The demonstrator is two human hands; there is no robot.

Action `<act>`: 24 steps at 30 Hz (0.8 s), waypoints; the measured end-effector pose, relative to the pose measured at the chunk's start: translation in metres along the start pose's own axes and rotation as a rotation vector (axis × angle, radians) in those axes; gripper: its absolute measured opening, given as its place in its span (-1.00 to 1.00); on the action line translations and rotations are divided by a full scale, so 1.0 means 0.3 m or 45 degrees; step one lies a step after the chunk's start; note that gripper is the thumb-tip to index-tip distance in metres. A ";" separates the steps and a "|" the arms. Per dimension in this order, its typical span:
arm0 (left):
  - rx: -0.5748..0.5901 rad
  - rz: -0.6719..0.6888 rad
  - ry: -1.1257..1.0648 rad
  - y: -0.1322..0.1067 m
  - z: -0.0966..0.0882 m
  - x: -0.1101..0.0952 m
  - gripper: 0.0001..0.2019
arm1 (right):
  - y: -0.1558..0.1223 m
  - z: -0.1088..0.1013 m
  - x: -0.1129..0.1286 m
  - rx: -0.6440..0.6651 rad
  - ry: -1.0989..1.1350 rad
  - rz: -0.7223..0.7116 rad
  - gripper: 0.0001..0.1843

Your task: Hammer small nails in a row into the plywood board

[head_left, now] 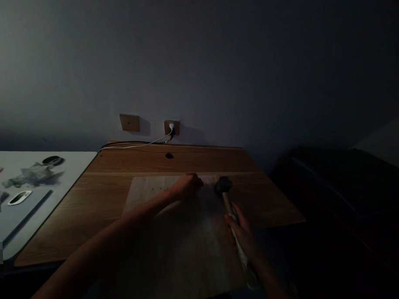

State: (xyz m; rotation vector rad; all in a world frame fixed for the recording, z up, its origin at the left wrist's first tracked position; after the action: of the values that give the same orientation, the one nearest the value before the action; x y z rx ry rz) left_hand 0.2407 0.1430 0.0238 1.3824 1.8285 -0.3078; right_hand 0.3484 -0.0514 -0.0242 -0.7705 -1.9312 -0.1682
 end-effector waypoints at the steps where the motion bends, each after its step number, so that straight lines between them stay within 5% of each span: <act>1: -0.034 0.011 -0.040 0.004 -0.003 0.022 -0.78 | 0.001 -0.003 -0.002 -0.014 0.001 -0.005 -0.14; 8: -0.176 0.035 -0.129 -0.034 0.000 0.082 -0.66 | 0.004 0.000 0.006 0.000 0.021 -0.004 -0.18; 15: -0.282 0.062 -0.178 -0.032 -0.027 0.079 -0.78 | 0.021 0.007 0.002 0.003 0.081 -0.049 -0.22; 24: -0.344 -0.135 -0.187 -0.039 -0.045 0.105 -0.78 | 0.014 0.000 0.011 0.021 0.060 0.029 -0.17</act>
State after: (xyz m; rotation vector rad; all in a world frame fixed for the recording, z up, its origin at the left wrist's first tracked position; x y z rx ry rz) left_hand 0.2218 0.1688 0.0071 1.0530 1.7518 -0.2015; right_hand 0.3499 -0.0465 -0.0223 -0.7706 -1.8768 -0.1548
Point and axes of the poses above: each hand's wrist, its own y-axis towards the middle knuckle, its own z-axis out of the palm, x = y × z, the point moved 8 cm from there along y, towards the middle knuckle, and after that the axes turned 15 degrees about -y, right-handed, at the moved point
